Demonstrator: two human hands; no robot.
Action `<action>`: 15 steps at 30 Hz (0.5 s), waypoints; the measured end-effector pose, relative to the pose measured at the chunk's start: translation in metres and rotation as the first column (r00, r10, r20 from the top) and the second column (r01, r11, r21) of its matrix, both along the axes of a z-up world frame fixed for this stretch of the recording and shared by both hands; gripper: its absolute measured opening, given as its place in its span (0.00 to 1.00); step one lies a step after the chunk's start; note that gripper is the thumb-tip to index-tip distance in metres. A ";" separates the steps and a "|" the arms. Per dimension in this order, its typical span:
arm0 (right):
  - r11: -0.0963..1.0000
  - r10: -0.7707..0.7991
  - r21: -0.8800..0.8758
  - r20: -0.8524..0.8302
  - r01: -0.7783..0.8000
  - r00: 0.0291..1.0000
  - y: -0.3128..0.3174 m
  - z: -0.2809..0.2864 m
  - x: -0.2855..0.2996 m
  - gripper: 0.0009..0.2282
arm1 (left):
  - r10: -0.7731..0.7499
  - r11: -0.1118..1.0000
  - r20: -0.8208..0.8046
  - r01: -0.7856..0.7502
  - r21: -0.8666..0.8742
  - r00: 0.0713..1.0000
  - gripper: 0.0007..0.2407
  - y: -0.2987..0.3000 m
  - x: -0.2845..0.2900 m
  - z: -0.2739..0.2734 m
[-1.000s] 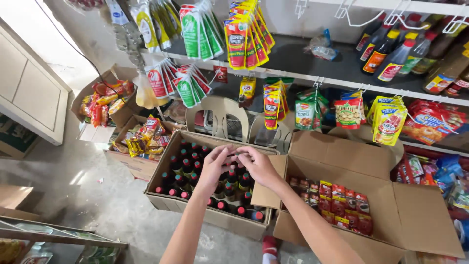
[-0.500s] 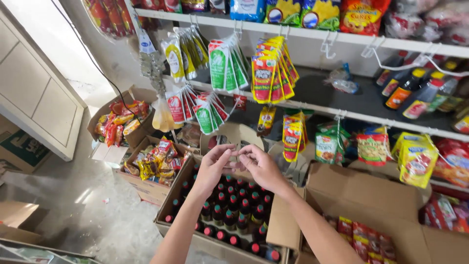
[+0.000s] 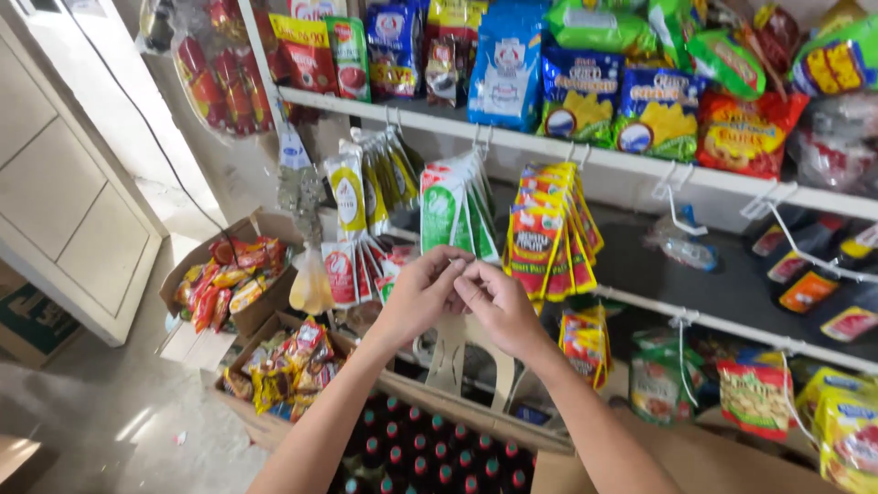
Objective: Stocking and organizing coffee and milk packets on store shelves and into boxes.
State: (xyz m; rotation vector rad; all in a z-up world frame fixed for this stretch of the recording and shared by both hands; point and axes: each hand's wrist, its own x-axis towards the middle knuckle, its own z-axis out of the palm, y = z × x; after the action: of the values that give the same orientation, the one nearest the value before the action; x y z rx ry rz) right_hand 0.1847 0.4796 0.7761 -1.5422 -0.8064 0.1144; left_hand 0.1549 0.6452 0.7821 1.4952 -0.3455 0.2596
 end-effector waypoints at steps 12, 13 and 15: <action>0.984 -0.120 -0.105 0.204 0.143 0.972 0.054 0.074 0.094 0.08 | -0.053 0.976 0.088 0.033 0.217 0.995 0.10 0.069 0.094 0.097; 0.983 -0.124 -0.109 0.208 0.149 0.970 0.058 0.076 0.107 0.08 | -0.057 0.976 0.091 0.037 0.213 0.994 0.10 0.076 0.113 0.092; 0.970 -0.209 -0.087 0.166 0.225 0.964 0.069 0.084 0.134 0.07 | -0.034 0.983 0.197 -0.003 0.182 0.980 0.10 0.092 0.153 0.085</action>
State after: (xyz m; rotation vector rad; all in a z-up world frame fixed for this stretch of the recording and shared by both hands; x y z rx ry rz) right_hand 0.3186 0.5487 0.8596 -1.7460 -0.7573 -0.1291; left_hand 0.3084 0.7373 0.8671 1.6490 -0.5534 0.3752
